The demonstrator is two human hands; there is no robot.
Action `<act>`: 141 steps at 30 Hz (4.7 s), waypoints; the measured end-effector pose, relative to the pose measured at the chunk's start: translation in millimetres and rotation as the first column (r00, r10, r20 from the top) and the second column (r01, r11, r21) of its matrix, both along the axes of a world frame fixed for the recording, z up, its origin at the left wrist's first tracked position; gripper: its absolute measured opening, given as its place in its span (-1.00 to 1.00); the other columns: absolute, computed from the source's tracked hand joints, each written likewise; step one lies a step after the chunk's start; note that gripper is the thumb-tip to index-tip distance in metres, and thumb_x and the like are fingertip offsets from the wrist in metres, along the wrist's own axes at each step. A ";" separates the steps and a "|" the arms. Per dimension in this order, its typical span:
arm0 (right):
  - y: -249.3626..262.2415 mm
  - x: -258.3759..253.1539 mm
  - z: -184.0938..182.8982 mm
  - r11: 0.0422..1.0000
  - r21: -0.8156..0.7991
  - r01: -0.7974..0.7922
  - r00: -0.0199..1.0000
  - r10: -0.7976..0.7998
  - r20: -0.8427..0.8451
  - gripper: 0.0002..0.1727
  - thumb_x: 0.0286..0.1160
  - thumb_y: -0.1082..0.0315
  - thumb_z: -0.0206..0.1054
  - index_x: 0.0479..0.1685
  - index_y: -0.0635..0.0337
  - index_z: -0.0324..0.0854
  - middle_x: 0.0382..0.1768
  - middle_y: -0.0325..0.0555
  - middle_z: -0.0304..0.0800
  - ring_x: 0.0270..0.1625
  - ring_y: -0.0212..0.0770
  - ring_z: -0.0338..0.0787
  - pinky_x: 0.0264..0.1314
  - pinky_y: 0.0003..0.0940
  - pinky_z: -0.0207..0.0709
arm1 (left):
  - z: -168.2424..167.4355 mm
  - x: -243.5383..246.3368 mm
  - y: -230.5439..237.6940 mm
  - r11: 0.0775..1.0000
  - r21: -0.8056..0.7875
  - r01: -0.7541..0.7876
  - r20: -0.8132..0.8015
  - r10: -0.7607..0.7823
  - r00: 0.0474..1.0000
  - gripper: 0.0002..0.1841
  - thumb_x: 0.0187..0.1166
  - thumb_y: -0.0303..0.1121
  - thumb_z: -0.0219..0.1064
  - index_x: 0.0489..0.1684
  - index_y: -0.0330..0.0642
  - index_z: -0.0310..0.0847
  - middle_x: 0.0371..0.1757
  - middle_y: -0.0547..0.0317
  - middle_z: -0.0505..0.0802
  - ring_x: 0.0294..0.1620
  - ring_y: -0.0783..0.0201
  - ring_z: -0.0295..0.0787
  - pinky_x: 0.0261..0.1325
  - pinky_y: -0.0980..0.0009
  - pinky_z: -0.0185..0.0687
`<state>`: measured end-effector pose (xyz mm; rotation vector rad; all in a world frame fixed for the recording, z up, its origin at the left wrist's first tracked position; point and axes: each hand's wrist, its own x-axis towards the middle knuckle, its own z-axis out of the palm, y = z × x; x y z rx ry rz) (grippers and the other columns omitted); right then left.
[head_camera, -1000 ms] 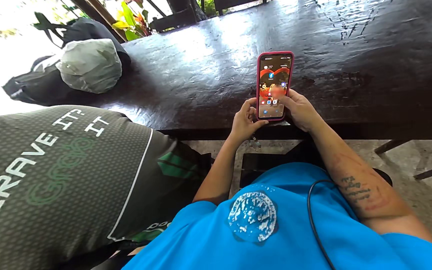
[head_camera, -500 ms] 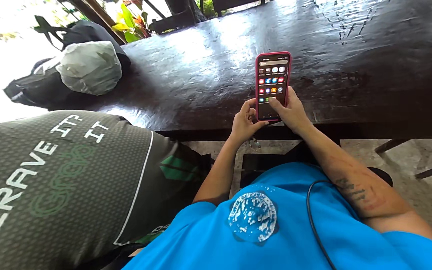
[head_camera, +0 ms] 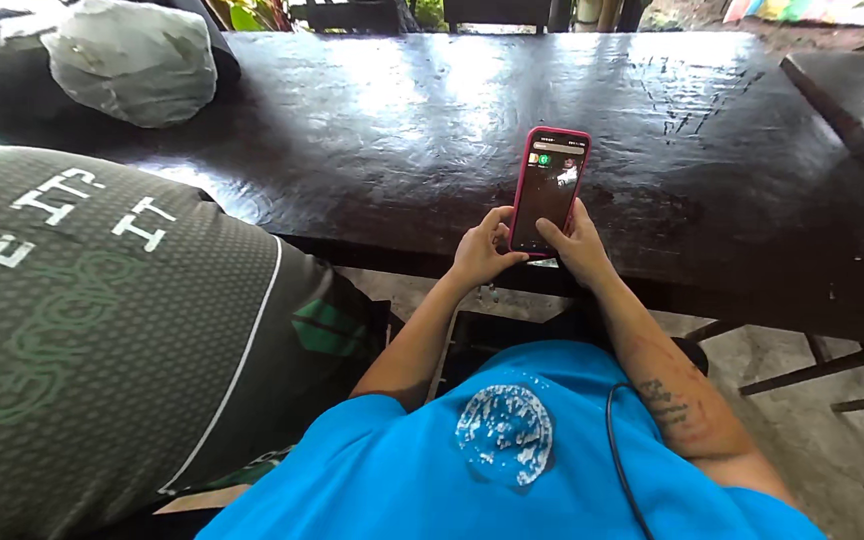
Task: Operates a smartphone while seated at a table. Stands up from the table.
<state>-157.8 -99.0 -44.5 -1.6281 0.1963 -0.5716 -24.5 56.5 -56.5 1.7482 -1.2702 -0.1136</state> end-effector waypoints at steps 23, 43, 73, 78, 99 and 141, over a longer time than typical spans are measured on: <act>-2.5 6.5 0.0 0.966 0.259 0.014 0.996 -0.036 0.082 -0.51 0.77 0.39 -0.17 0.62 0.22 0.31 0.30 0.09 0.69 0.25 -0.20 0.76 0.32 -0.16 0.63 | 7.3 -0.5 -1.7 0.993 0.113 0.026 0.083 -0.036 0.996 0.01 0.26 -0.41 0.67 0.76 -0.32 0.06 0.03 -0.08 0.86 -0.07 0.23 0.85 0.11 0.22 0.78; -2.6 5.7 -1.7 0.918 0.393 -0.050 0.978 -0.034 0.204 -0.61 0.88 0.12 -0.04 0.29 0.23 0.50 -0.11 -0.12 0.83 -0.10 -0.35 0.85 0.04 -0.33 0.77 | -8.5 -4.4 -1.7 0.998 0.047 0.035 0.200 -0.043 0.979 -0.03 0.35 -0.34 0.62 0.78 -0.16 0.01 -0.33 0.13 0.80 -0.50 0.33 0.68 -0.34 0.32 0.71; -5.8 21.5 28.1 0.948 0.232 0.217 0.941 -0.266 0.209 -0.61 0.86 0.07 -0.03 0.31 0.16 0.47 -0.11 -0.12 0.75 -0.10 -0.33 0.82 0.02 -0.28 0.74 | -9.8 -2.6 -2.4 0.997 0.071 -0.008 0.237 -0.009 0.971 -0.05 0.37 -0.25 0.62 0.79 -0.11 0.06 -0.44 0.14 0.73 -0.55 0.23 0.61 -0.42 0.19 0.65; 1.5 11.6 7.9 0.949 0.293 0.119 0.965 -0.180 0.190 -0.54 0.92 0.07 -0.16 0.47 0.18 0.38 0.08 -0.09 0.72 0.08 -0.39 0.77 0.19 -0.35 0.68 | -6.5 -4.2 -1.8 0.996 0.089 0.010 0.207 -0.028 0.978 -0.03 0.40 -0.24 0.60 0.81 -0.07 0.00 -0.42 0.15 0.75 -0.57 0.28 0.62 -0.43 0.27 0.65; -4.4 11.9 -3.6 0.961 0.269 0.062 0.974 -0.118 0.194 -0.50 0.92 0.05 -0.18 0.51 0.19 0.39 0.12 -0.06 0.75 0.13 -0.36 0.80 0.25 -0.32 0.70 | -10.6 0.2 -5.9 0.999 0.038 0.025 0.207 -0.032 0.978 -0.05 0.37 -0.25 0.61 0.77 -0.24 0.05 -0.54 0.25 0.63 -0.61 0.37 0.52 -0.45 0.37 0.55; -2.8 10.3 -2.6 0.958 0.278 0.075 0.973 -0.131 0.191 -0.49 0.93 0.05 -0.20 0.48 0.21 0.42 0.11 -0.05 0.75 0.15 -0.35 0.79 0.27 -0.31 0.68 | -7.1 -4.3 -2.6 0.997 0.070 0.018 0.203 -0.032 0.979 -0.05 0.39 -0.28 0.60 0.80 -0.07 0.03 -0.55 0.22 0.63 -0.67 0.34 0.46 -0.53 0.36 0.50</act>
